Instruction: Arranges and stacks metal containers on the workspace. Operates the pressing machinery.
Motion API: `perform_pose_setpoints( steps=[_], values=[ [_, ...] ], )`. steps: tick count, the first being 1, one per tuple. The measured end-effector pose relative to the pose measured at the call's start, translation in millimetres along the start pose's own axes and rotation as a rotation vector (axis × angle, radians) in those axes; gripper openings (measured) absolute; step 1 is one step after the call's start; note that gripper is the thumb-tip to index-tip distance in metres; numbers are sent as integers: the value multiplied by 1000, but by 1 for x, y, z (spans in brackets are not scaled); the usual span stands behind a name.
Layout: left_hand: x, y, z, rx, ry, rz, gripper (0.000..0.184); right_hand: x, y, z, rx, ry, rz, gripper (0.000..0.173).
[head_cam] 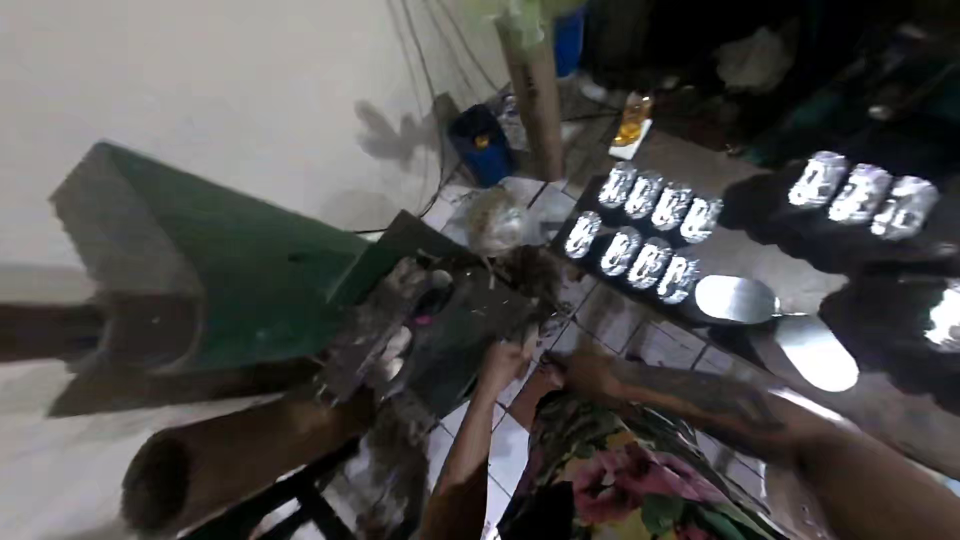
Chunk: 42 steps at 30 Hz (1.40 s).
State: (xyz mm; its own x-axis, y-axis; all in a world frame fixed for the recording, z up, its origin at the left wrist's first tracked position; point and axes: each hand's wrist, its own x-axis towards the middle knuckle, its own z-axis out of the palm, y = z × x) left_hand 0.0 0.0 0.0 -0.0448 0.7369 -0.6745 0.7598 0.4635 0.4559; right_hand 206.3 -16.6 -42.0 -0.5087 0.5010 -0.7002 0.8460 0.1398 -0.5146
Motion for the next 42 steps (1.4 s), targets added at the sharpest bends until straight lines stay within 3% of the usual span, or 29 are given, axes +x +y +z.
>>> perform_pose_setpoints(
  steps=[2,4,7,9,13,17,19,21,23,27,31,34,37,40,42],
  values=[
    [41,99,-11,106,125,119,29,-66,19,-36,35,-154,96,44],
    [89,169,-2,248,263,179,40,-101,65,-27,116,-198,100,47],
    [151,243,9,416,307,109,46,-127,149,10,408,-70,107,48],
    [173,264,15,494,270,34,54,-147,189,28,518,30,171,48],
    [196,259,28,573,245,-41,74,-176,235,34,572,92,374,50],
    [204,268,40,633,264,-87,59,-160,255,15,799,202,236,50],
    [205,266,36,610,227,-77,62,-135,242,0,1303,292,137,54],
    [203,255,18,537,140,-26,72,-99,220,-13,1938,370,157,54],
    [209,236,1,420,104,66,73,-64,203,-34,2244,485,250,58],
    [236,182,-2,108,47,168,64,-12,173,-72,2329,776,434,64],
    [241,175,9,40,-21,217,55,25,146,-98,2329,1104,724,58],
    [241,181,14,41,-24,243,47,44,132,-103,2242,1255,737,59],
    [247,177,5,71,-64,256,48,54,128,-100,2213,1272,715,60],
    [240,186,0,21,-93,206,69,54,134,-93,2169,1240,765,59],
    [232,197,10,54,30,191,101,53,138,-87,2144,1282,780,58]
  ],
)
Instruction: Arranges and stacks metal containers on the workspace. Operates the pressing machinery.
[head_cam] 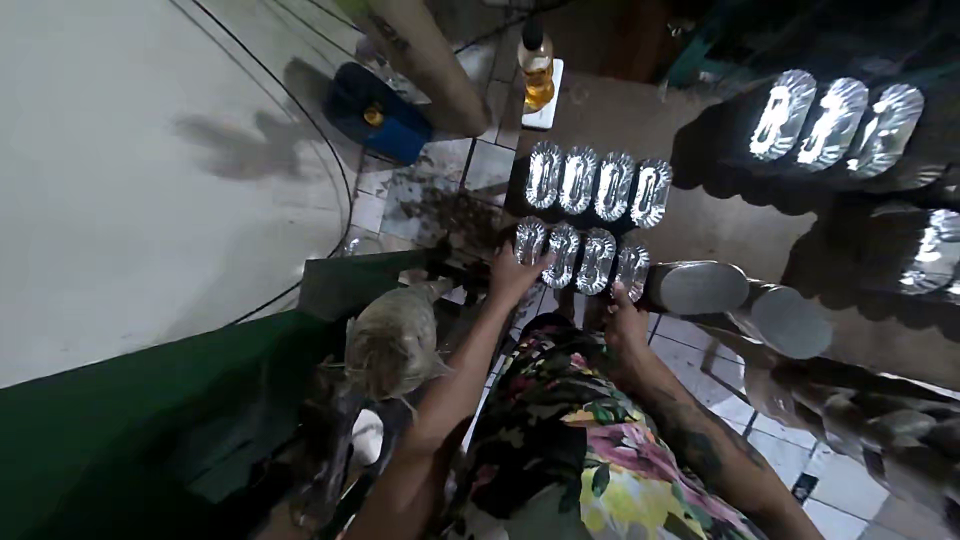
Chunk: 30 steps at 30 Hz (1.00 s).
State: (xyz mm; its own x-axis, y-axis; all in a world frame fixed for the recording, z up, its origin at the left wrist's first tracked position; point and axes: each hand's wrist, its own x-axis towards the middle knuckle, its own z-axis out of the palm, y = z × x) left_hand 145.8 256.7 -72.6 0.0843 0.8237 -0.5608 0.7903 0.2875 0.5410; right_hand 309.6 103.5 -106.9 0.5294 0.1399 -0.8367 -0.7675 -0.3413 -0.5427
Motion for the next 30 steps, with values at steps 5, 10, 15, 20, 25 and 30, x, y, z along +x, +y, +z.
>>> perform_pose_setpoints(
  steps=[5,10,15,20,25,30],
  values=[
    [4,1,19,132,131,-6,109,-2,6,-6,61,37,-81,56],
    [3,3,24,173,141,-4,105,-11,2,5,20,7,-41,53],
    [-12,-7,9,-83,93,-21,112,-10,1,-2,115,-41,67,62],
    [-47,-13,13,-925,41,-455,64,-28,0,14,287,-77,284,57],
    [-40,29,65,-1043,82,-580,65,-22,-11,37,464,42,368,92],
    [-37,34,87,-1135,173,-537,53,-15,-18,39,570,30,442,99]
  ],
)
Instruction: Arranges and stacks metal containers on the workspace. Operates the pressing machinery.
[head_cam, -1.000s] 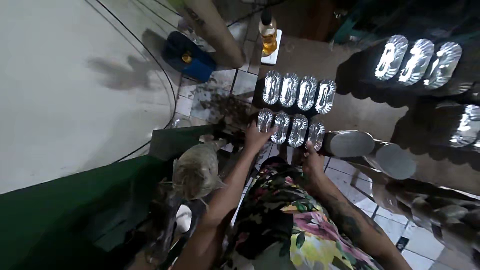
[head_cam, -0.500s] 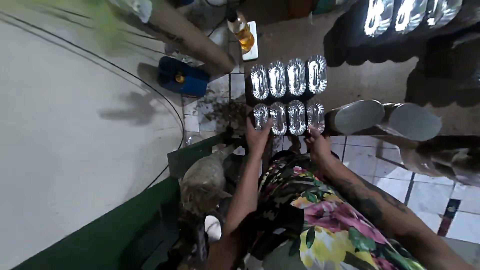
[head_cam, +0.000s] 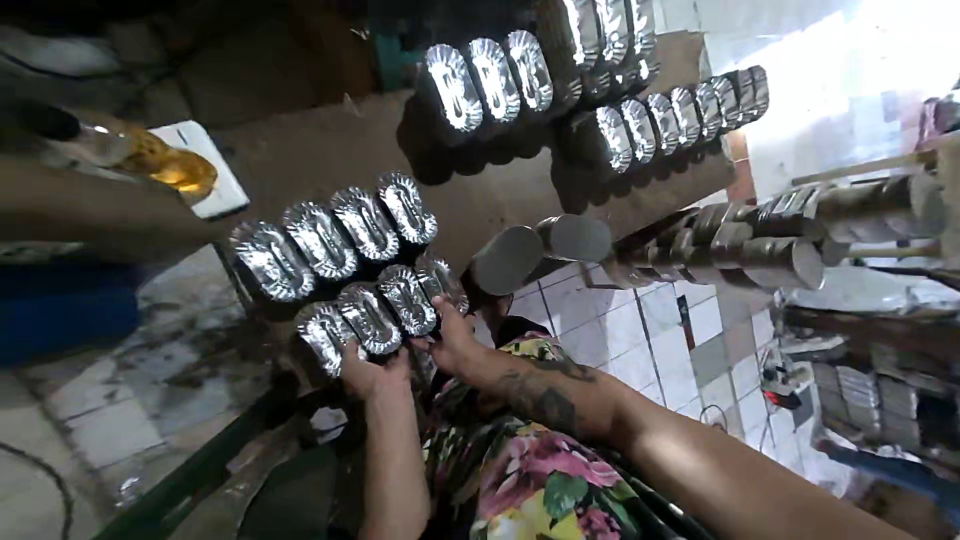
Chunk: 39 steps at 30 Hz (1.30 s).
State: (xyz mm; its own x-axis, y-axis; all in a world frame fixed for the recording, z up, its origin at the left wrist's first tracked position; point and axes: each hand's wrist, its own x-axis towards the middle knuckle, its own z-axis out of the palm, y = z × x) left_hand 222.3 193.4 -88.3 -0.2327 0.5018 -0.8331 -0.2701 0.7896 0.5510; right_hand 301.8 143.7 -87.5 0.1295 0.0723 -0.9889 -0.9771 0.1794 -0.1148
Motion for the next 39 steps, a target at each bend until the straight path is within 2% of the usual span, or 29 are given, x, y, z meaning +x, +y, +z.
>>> perform_pose_setpoints(
  steps=[1,4,5,9,12,15,17,22,24,26,28,31,34,36,39],
  values=[
    [-4,-3,-6,6,-19,-5,53,-1,-2,-5,7,-5,17,98],
    [-32,-7,-32,27,-53,-18,53,-19,-5,-24,-30,-39,76,77],
    [-45,-7,-42,31,-42,-21,54,-28,-6,-30,-53,-51,113,75],
    [-115,5,-71,-42,-11,33,55,-86,-21,-43,-149,-133,227,78],
    [-168,18,-49,-87,-107,195,49,-130,-62,-39,-184,-337,193,82],
    [-214,6,14,-152,-351,286,47,-163,-146,-50,-96,-550,7,81],
    [-251,-22,72,-181,-507,266,41,-176,-217,-68,-15,-604,-156,76],
    [-348,-148,241,-308,-853,31,31,-185,-427,-147,4,-572,-526,55],
    [-376,-208,301,-306,-949,-60,31,-185,-508,-180,-59,-563,-649,39],
    [-402,-263,353,-236,-933,-149,39,-173,-578,-210,-81,-525,-716,33],
    [-422,-309,401,-142,-867,-195,46,-154,-643,-224,-20,-413,-700,34],
    [-435,-361,452,-82,-743,-251,57,-117,-710,-241,36,-246,-610,55],
    [-438,-390,482,-59,-662,-271,65,-88,-746,-247,63,-158,-504,58],
    [-435,-404,496,-57,-616,-249,67,-70,-763,-250,67,-152,-451,51],
    [-429,-420,509,-80,-464,-226,85,-43,-777,-249,66,-120,-414,48]
  ],
)
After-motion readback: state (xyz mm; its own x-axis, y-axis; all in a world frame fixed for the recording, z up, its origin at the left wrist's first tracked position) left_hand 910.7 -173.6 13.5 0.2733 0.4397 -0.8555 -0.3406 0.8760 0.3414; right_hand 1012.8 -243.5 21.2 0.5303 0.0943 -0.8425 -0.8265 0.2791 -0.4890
